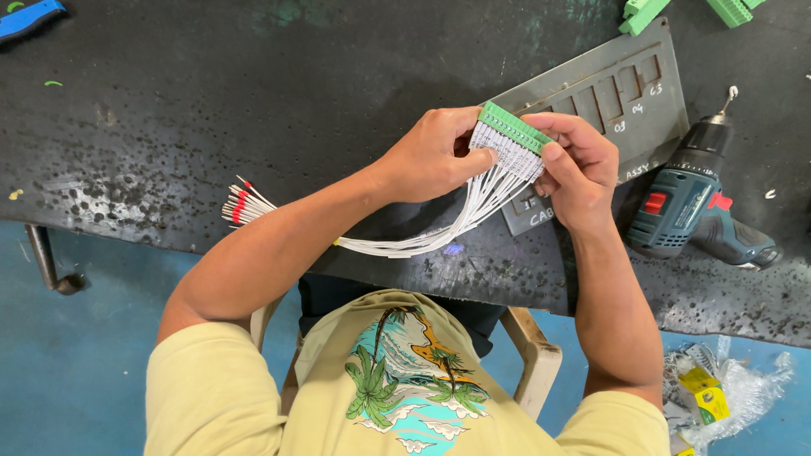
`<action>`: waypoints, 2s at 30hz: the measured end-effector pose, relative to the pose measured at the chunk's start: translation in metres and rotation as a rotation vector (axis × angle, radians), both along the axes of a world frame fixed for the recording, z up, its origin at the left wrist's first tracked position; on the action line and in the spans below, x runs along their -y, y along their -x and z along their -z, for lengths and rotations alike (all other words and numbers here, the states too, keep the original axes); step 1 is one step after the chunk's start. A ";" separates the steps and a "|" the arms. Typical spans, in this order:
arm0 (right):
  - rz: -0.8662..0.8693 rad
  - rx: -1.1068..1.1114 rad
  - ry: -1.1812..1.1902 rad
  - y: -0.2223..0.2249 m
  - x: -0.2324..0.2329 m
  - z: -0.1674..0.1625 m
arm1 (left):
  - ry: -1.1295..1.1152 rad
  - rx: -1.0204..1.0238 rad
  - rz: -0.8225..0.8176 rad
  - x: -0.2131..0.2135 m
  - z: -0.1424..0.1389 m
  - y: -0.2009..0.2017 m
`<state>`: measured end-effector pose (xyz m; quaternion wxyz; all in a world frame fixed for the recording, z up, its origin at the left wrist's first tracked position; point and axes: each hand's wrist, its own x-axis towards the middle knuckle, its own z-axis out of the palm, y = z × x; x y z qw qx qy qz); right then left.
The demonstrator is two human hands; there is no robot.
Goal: The person inserts white wire leads one at a time into a green terminal block held in a metal jig and uses a cordless screwdriver to tighten the terminal screws. After wiring the block, the person lifts the assembled connector, fans out the wires, and holds it up to check the work.
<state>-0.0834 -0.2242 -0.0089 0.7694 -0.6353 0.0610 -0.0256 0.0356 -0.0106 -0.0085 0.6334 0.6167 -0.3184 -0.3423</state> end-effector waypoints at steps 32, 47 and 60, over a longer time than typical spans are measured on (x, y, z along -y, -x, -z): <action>-0.002 0.005 -0.002 -0.001 -0.001 0.002 | -0.003 -0.190 0.026 0.005 0.007 0.003; -0.009 -0.004 -0.012 -0.001 -0.001 0.001 | 0.004 -0.123 0.001 0.003 0.004 0.003; -0.009 0.012 -0.006 -0.001 -0.002 0.001 | 0.068 -0.101 -0.013 0.006 0.009 0.004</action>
